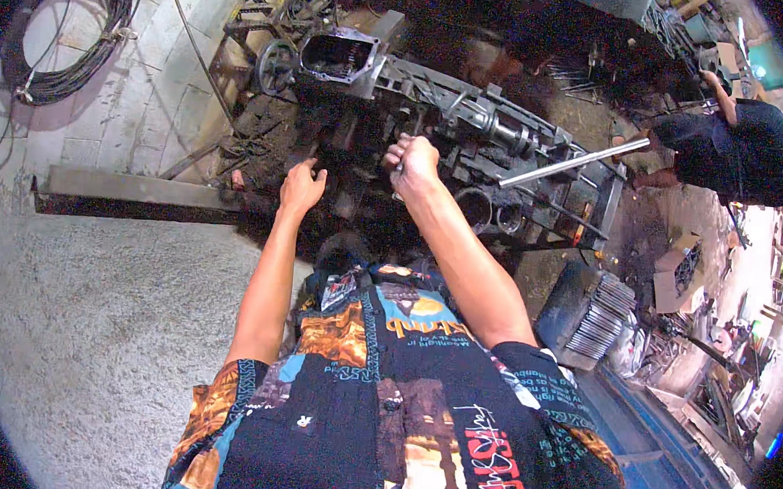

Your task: The person bends metal rods into curves using a bending machine, selects straight rods from a rack to bend, and brushes the bending machine with a brush.

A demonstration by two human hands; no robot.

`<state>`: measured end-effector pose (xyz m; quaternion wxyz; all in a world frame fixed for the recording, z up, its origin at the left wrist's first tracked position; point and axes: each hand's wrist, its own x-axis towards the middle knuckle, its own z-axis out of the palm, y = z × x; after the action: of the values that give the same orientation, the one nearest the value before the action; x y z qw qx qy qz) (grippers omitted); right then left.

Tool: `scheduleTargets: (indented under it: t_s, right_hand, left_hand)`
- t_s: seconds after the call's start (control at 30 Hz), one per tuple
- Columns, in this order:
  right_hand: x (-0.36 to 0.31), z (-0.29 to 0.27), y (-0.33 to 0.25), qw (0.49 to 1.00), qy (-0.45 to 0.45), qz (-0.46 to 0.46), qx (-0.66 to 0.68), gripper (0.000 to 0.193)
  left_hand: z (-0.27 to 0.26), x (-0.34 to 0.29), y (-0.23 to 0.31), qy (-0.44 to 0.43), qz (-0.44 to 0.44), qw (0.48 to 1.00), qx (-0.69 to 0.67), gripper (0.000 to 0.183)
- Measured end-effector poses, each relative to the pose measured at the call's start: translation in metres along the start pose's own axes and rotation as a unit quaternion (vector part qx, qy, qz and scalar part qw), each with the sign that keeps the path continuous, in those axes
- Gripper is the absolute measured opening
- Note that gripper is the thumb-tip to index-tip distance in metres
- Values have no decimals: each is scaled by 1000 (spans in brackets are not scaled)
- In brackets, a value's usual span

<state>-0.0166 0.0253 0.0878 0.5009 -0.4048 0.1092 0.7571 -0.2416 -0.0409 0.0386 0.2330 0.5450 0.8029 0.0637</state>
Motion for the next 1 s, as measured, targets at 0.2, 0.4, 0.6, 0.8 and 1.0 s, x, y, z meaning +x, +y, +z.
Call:
scheduleTargets:
  t_s: [0.2,0.4,0.6,0.8,1.0]
  right_hand:
    - [-3,-2,16,998,32,-44,-40,20]
    - [-4,10,30,989,79,-68,-106,26]
    - [-6,16,27,964,145,-63,-212,19]
    - [6,10,-3,914,190,-5,-358,14]
    - [-24,46,20,825,228,-46,-515,18]
  left_hand:
    - [-16,34,-10,-17,27,999,-9,43]
    - [10,113,-55,-26,99,994,31,44]
    - [37,193,-90,-79,206,969,115,54]
    - [66,228,-125,-40,263,958,108,54]
    - [29,232,-128,-83,205,975,-11,38]
